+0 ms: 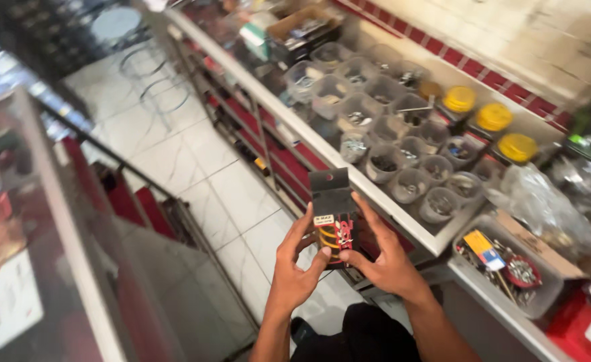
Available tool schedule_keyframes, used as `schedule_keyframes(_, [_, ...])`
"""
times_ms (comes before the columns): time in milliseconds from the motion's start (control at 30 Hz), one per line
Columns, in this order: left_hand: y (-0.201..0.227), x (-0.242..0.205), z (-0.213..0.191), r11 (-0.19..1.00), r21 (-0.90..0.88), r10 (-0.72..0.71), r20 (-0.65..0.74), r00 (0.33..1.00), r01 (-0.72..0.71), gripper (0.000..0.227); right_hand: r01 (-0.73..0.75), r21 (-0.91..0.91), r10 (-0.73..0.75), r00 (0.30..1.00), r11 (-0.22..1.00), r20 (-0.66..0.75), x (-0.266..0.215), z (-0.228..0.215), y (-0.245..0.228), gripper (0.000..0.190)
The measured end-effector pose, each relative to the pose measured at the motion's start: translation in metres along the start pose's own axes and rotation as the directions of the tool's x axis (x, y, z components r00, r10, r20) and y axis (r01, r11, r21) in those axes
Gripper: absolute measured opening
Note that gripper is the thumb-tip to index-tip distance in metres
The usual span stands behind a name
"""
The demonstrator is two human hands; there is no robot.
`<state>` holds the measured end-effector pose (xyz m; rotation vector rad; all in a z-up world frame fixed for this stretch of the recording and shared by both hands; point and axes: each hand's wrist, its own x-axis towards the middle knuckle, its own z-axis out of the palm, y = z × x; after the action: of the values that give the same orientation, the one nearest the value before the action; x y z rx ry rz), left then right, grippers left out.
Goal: The person handles various boxed motorcycle components, including lighting units and small hardware, moving them between a glass display counter and a wall-mounted shelving unit containing bins and racks.
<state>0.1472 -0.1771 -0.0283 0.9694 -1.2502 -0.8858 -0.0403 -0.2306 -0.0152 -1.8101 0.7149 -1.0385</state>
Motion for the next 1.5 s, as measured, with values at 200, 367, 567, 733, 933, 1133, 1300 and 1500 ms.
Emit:
schedule_keyframes(200, [-0.002, 0.016, 0.009, 0.997, -0.061, -0.046, 0.113, 0.993, 0.053, 0.077, 0.022, -0.133, -0.036, 0.993, 0.991, -0.109, -0.004, -0.008, -0.011, 0.095])
schedule_keyframes(367, [-0.008, 0.038, 0.024, 0.996, -0.048, -0.059, 0.222, 0.973, 0.072, 0.08, -0.152, -0.045, 0.141, 0.972, 0.987, -0.186, 0.001, -0.024, -0.011, 0.098])
schedule_keyframes(567, [-0.005, 0.072, 0.048, 0.979, -0.106, -0.124, 0.363, 0.923, 0.174, 0.082, -0.133, -0.116, 0.095, 0.952, 0.984, -0.291, 0.005, -0.053, -0.002, 0.098])
schedule_keyframes(733, [-0.006, 0.107, 0.075, 0.999, -0.013, 0.053, 0.453, 0.89, -0.053, 0.084, -0.145, -0.079, 0.104, 0.915, 0.986, -0.39, 0.005, -0.083, 0.002, 0.099])
schedule_keyframes(933, [-0.003, 0.152, 0.106, 0.993, -0.028, 0.11, 0.561, 0.82, -0.113, 0.084, -0.129, -0.151, 0.043, 0.879, 0.98, -0.475, 0.014, -0.12, -0.003, 0.1])
schedule_keyframes(1133, [0.001, 0.195, 0.137, 0.998, -0.051, 0.067, 0.665, 0.744, -0.044, 0.081, -0.159, -0.094, 0.079, 0.823, 0.983, -0.563, 0.025, -0.153, -0.004, 0.101])
schedule_keyframes(1300, [-0.005, 0.215, 0.161, 0.988, -0.011, 0.117, 0.702, 0.702, -0.154, 0.081, -0.174, -0.161, 0.035, 0.779, 0.971, -0.625, 0.026, -0.171, 0.001, 0.1])
schedule_keyframes(1500, [-0.008, 0.229, 0.19, 0.985, -0.077, 0.161, 0.729, 0.665, -0.154, 0.079, -0.261, -0.331, -0.026, 0.748, 0.907, -0.663, 0.025, -0.195, -0.008, 0.098])
